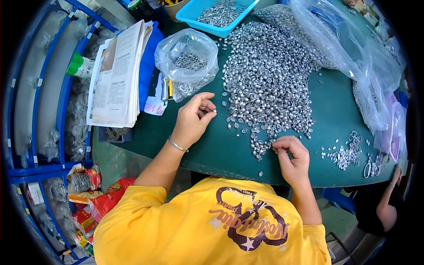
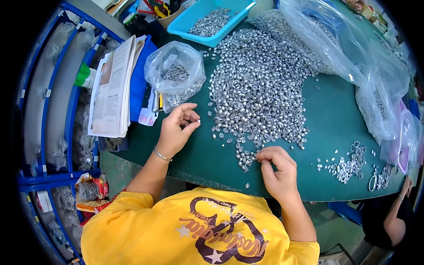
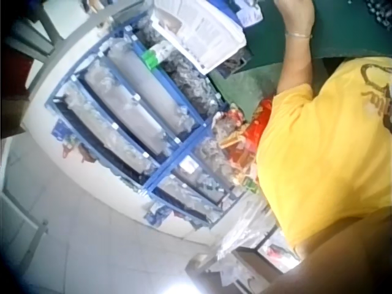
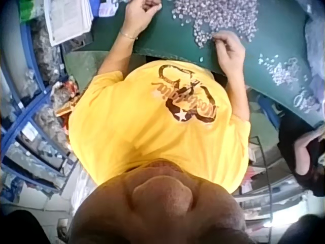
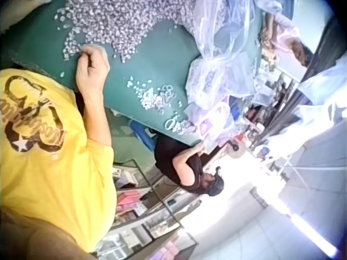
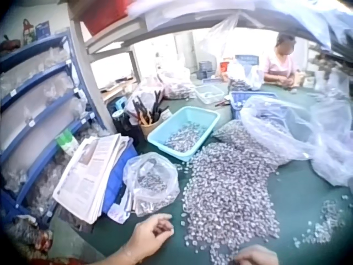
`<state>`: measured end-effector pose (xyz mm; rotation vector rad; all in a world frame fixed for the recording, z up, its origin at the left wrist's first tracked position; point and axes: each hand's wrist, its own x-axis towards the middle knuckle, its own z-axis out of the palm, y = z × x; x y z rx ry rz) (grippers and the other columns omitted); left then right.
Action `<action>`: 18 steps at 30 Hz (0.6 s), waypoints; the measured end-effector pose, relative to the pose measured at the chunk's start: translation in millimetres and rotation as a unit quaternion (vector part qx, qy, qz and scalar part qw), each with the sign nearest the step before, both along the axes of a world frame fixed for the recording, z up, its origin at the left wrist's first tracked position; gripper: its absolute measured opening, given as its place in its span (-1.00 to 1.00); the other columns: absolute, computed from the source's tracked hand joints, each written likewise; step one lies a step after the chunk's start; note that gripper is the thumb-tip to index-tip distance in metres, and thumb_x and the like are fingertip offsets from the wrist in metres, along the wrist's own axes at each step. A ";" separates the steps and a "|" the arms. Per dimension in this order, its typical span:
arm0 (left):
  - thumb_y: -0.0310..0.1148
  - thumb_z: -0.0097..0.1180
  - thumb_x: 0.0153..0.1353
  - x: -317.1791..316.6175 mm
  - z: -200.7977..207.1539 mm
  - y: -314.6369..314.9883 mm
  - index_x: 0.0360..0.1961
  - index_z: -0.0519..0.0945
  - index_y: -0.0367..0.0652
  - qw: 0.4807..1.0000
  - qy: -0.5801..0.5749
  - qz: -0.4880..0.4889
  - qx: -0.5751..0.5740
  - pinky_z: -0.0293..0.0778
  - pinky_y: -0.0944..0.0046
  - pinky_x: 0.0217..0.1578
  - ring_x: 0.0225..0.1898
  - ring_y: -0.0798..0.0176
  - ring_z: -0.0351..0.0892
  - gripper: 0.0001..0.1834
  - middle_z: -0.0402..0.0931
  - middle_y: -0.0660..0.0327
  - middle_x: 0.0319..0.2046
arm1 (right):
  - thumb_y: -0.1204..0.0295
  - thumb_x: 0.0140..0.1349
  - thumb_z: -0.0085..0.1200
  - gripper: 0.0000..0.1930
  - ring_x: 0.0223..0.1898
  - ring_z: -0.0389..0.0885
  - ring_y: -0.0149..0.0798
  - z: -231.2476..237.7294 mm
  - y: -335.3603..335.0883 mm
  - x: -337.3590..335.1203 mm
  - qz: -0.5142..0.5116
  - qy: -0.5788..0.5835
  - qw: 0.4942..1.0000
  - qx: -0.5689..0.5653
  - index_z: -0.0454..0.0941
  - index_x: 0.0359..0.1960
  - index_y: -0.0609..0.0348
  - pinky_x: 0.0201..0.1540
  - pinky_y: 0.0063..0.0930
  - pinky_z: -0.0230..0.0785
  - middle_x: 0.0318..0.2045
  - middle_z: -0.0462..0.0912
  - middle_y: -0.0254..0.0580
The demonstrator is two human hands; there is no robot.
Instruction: The person sorts through a large pile of small metal parts on a green table by picking them up individually and moving them into different piles or containers.
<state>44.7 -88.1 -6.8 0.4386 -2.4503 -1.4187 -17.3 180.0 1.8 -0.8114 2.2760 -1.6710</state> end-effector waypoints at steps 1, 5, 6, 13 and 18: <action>-0.71 0.14 -0.04 1.8 0.5 0.6 -0.03 0.41 -0.27 0.999 0.033 -0.024 0.028 0.44 0.49 -0.34 -0.33 0.44 0.51 -0.53 0.51 0.22 -0.36 | 0.76 -0.02 -0.07 -0.83 -0.39 0.55 -0.27 0.7 -1.8 -0.4 0.005 0.001 1.000 -0.002 0.53 -0.43 0.29 -0.33 -0.54 0.40 -0.40 0.56 -0.12; -0.75 0.12 -0.02 5.7 2.5 5.0 0.03 0.37 -0.29 0.989 0.113 -0.063 0.065 0.47 0.43 -0.26 -0.28 0.36 0.52 -0.48 0.49 0.20 -0.35 | 0.75 -0.02 -0.06 -0.83 -0.39 0.56 -0.27 2.1 -7.7 -2.0 0.019 0.001 1.000 0.003 0.53 -0.43 0.28 -0.32 -0.53 0.41 -0.40 0.57 -0.12; -0.73 0.10 0.01 6.0 4.6 8.6 -0.02 0.42 -0.31 0.977 0.135 -0.060 0.151 0.48 0.40 -0.22 -0.24 0.30 0.54 -0.56 0.50 0.18 -0.33 | 0.75 -0.02 -0.06 -0.83 -0.39 0.56 -0.27 2.0 -9.7 -2.2 0.021 0.002 1.000 0.004 0.53 -0.43 0.28 -0.32 -0.53 0.41 -0.40 0.57 -0.12; -0.66 0.04 0.11 19.0 0.1 9.2 -0.17 0.55 -0.33 0.757 0.031 -0.024 0.652 0.51 0.36 -0.12 -0.10 0.18 0.55 -0.77 0.54 0.09 -0.18 | 0.75 -0.03 -0.07 -0.83 -0.41 0.55 -0.27 3.5 -22.3 -1.0 0.045 0.007 0.999 0.005 0.53 -0.44 0.29 -0.34 -0.53 0.40 -0.42 0.57 -0.13; -0.62 0.02 0.15 22.1 2.4 7.1 -0.20 0.56 -0.32 0.749 0.022 -0.004 0.663 0.51 0.38 -0.12 -0.07 0.19 0.54 -0.81 0.54 0.07 -0.17 | 0.73 0.00 -0.03 -0.86 -0.45 0.52 -0.30 2.6 -32.3 -1.4 0.056 -0.019 0.998 0.020 0.52 -0.43 0.29 -0.39 -0.52 0.38 -0.43 0.55 -0.15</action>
